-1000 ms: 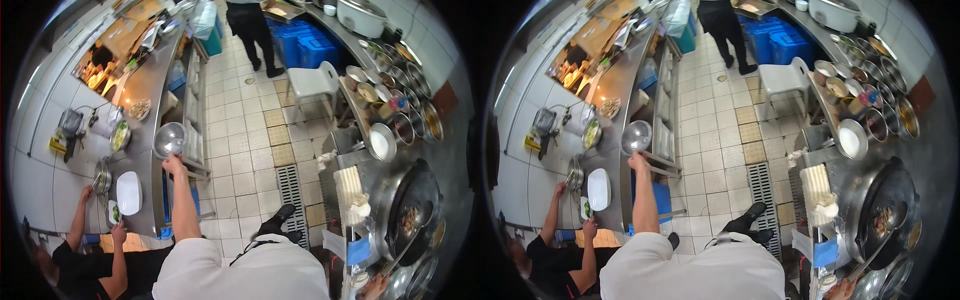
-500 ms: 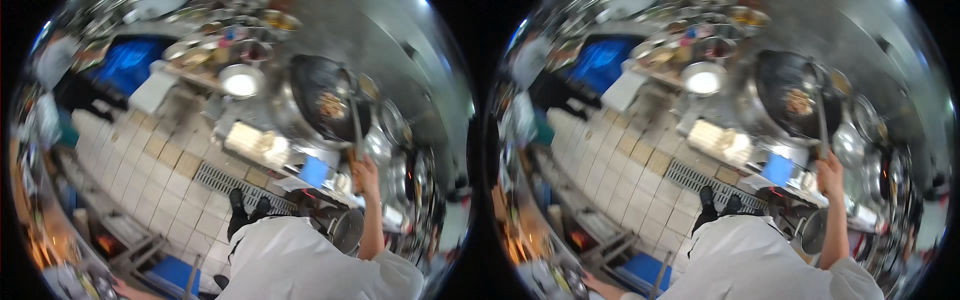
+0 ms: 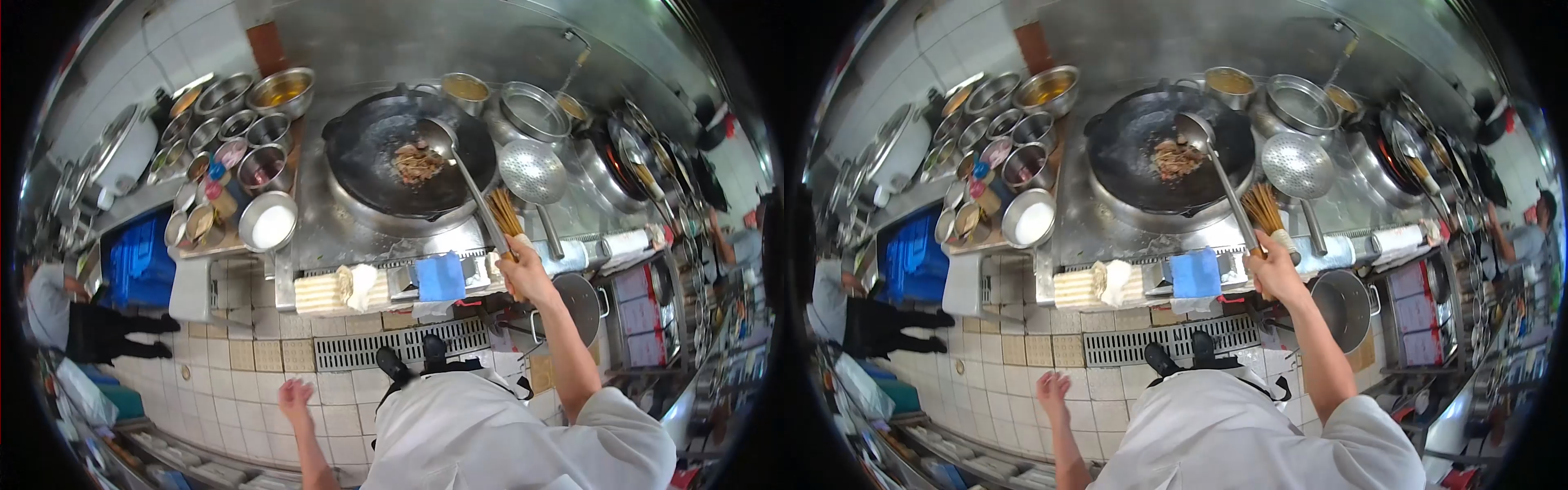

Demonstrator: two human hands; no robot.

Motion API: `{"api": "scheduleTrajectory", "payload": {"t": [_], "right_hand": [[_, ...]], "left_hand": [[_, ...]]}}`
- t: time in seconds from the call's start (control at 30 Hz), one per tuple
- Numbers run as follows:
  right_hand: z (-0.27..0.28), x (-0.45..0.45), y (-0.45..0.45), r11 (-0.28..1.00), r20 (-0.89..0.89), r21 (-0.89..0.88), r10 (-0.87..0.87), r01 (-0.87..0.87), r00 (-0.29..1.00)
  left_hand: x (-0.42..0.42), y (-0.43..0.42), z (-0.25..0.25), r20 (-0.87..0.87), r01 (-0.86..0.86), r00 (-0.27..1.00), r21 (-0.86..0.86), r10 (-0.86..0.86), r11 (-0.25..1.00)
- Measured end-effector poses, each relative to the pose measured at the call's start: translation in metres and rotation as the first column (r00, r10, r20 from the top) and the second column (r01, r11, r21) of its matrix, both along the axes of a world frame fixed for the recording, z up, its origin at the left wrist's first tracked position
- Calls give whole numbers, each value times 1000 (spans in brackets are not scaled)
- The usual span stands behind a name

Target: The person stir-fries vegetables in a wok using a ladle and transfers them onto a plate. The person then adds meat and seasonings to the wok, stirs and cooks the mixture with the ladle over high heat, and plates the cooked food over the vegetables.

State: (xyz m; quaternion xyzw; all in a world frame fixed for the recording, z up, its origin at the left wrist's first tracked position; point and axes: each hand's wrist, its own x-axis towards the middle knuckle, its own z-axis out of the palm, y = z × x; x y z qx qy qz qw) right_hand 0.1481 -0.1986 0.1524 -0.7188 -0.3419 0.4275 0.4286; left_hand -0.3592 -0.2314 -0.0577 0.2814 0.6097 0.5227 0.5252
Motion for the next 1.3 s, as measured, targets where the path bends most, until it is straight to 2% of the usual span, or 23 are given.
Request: {"api": "scheduleTrajectory", "payload": {"t": [0.07,0.13,0.17,0.2,0.23,0.27,0.3,0.33,0.4,0.43,0.47,0.53,0.57,0.63,0.67,0.77,0.9,0.97,1.07,1.13,1.2,1.23,1.3], "right_hand": [[-1,2,-20,997,-79,19,-78,80,994],[-4,6,-41,980,-458,124,-85,159,885],[-11,2,-47,980,-310,68,-159,188,938],[-5,-5,-56,974,-254,99,-172,202,952],[-1,-6,-71,960,-363,118,-196,254,911],[2,-8,-86,941,-468,131,-219,313,856],[4,-10,-104,924,-474,132,-258,358,842],[0,-12,-122,900,-481,111,-323,422,815],[-10,-23,-170,826,-450,102,-459,555,766],[-15,-31,-193,784,-437,89,-523,614,732],[-16,-42,-212,733,-399,52,-607,678,687],[-28,-62,-246,610,-406,0,-725,793,557],[-34,-67,-258,583,-406,-6,-744,812,531],[-49,-71,-280,503,-253,-117,-849,856,464],[-62,-64,-292,483,-257,-120,-859,867,443],[-105,-26,-320,513,-192,-274,-858,814,476],[-163,15,-333,483,-159,-296,-876,824,456],[-177,32,-334,494,-21,-327,-856,806,516],[-192,54,-335,490,-7,-360,-852,794,523],[-196,59,-336,504,-50,-335,-853,796,520],[-192,57,-340,445,-514,-366,-829,817,221],[-191,54,-344,450,-515,-365,-827,815,226],[-189,37,-357,326,-859,-391,-465,861,-214]], "left_hand": [[52,23,4,-73,309,949,46,-305,950],[100,32,8,-205,549,824,52,-529,834],[122,34,10,-229,633,754,8,-615,774],[140,36,12,-250,709,675,-39,-694,704],[154,39,16,-253,734,647,-50,-719,677],[167,42,19,-378,817,508,-74,-774,573],[174,43,21,-489,887,342,-114,-802,448],[178,45,18,-480,914,279,-134,-832,384],[185,48,3,-559,930,175,-177,-811,322],[185,47,-9,-510,922,207,-185,-835,341],[185,48,-13,-497,941,149,-194,-855,277],[188,52,-15,-513,927,64,-287,-856,241],[191,52,-16,-576,940,24,-266,-817,215],[202,51,-14,-559,946,-27,-283,-829,160],[208,51,-13,-543,946,-52,-296,-838,133],[230,53,-15,-513,935,-128,-348,-849,68],[255,52,-2,-552,920,-222,-391,-804,14],[259,50,-3,-482,905,-207,-425,-852,21],[262,44,11,-534,894,-289,-447,-795,-25],[255,43,5,-531,896,-293,-442,-795,-35],[247,42,-3,-516,869,-315,-494,-797,-24],[241,42,-10,-520,887,-285,-461,-805,-16],[234,42,-16,-505,873,-296,-487,-810,-16]]}}
